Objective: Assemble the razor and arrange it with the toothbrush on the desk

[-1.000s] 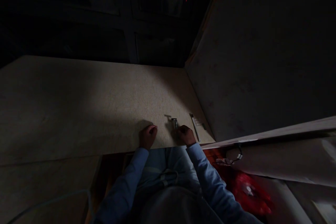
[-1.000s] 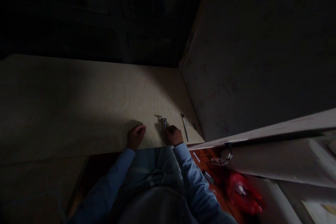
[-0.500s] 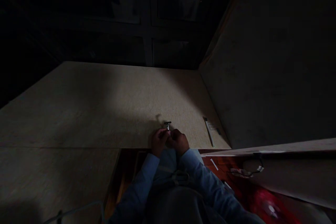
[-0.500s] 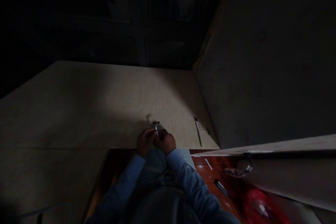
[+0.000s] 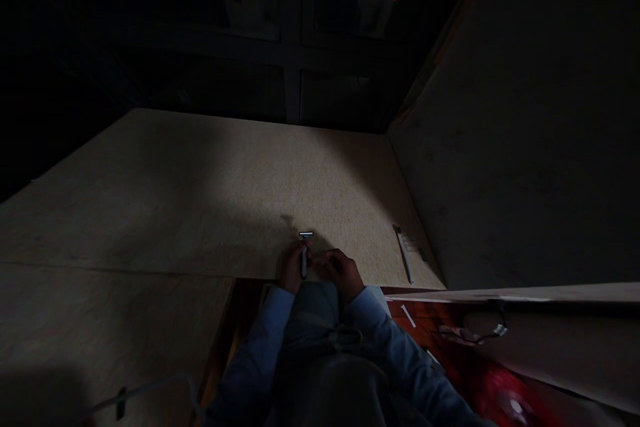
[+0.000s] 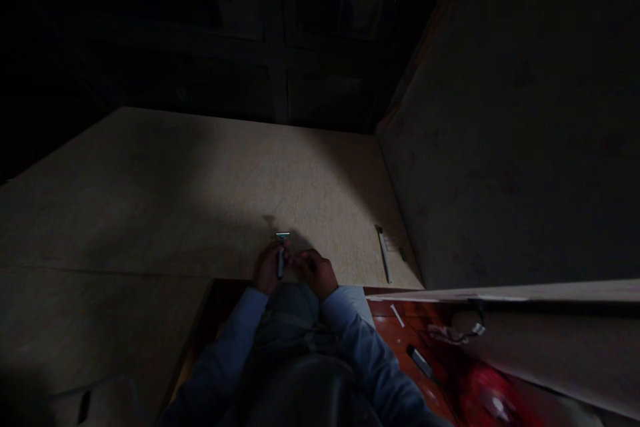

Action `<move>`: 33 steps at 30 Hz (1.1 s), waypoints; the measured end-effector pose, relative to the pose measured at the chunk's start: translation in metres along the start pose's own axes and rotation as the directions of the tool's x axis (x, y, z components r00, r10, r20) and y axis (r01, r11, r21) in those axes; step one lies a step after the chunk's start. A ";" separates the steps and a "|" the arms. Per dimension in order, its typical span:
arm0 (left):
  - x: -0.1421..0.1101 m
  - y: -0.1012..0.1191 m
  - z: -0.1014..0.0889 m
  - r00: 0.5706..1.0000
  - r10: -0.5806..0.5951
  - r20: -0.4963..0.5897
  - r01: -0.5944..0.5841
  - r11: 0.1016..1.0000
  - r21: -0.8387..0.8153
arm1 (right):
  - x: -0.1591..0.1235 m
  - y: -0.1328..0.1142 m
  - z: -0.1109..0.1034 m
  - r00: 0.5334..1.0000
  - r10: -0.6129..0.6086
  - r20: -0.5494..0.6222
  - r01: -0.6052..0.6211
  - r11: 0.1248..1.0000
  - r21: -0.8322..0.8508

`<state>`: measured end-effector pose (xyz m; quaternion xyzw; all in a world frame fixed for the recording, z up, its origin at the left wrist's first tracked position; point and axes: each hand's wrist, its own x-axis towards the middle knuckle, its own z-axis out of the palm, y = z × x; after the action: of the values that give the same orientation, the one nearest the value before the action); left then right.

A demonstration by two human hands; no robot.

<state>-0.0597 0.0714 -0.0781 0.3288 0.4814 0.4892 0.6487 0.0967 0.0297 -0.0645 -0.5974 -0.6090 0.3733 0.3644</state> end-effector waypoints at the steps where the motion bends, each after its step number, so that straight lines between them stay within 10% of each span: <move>1: 0.001 0.001 -0.003 0.999 -0.026 0.026 0.027 0.998 -0.053 | 0.000 0.003 -0.002 1.000 0.007 -0.012 -0.007 1.000 0.013; 13: 0.016 0.002 -0.019 0.906 -0.204 0.372 0.343 0.868 -0.359 | -0.004 0.026 -0.001 0.994 0.096 -0.054 -0.082 0.971 0.223; 23: 0.010 -0.002 -0.014 0.792 -0.280 0.542 0.450 0.868 -0.209 | 0.004 -0.004 -0.007 1.000 0.018 -0.013 -0.009 0.859 0.513; 33: -0.028 0.043 0.015 0.731 -0.300 0.614 0.423 0.904 -0.062 | -0.008 -0.042 -0.047 0.996 -0.049 0.078 -0.010 0.778 0.628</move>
<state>-0.0610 0.0585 -0.0259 0.2977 0.2593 0.2714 0.8778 0.1192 0.0224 -0.0055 -0.4184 -0.4719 0.5774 0.5185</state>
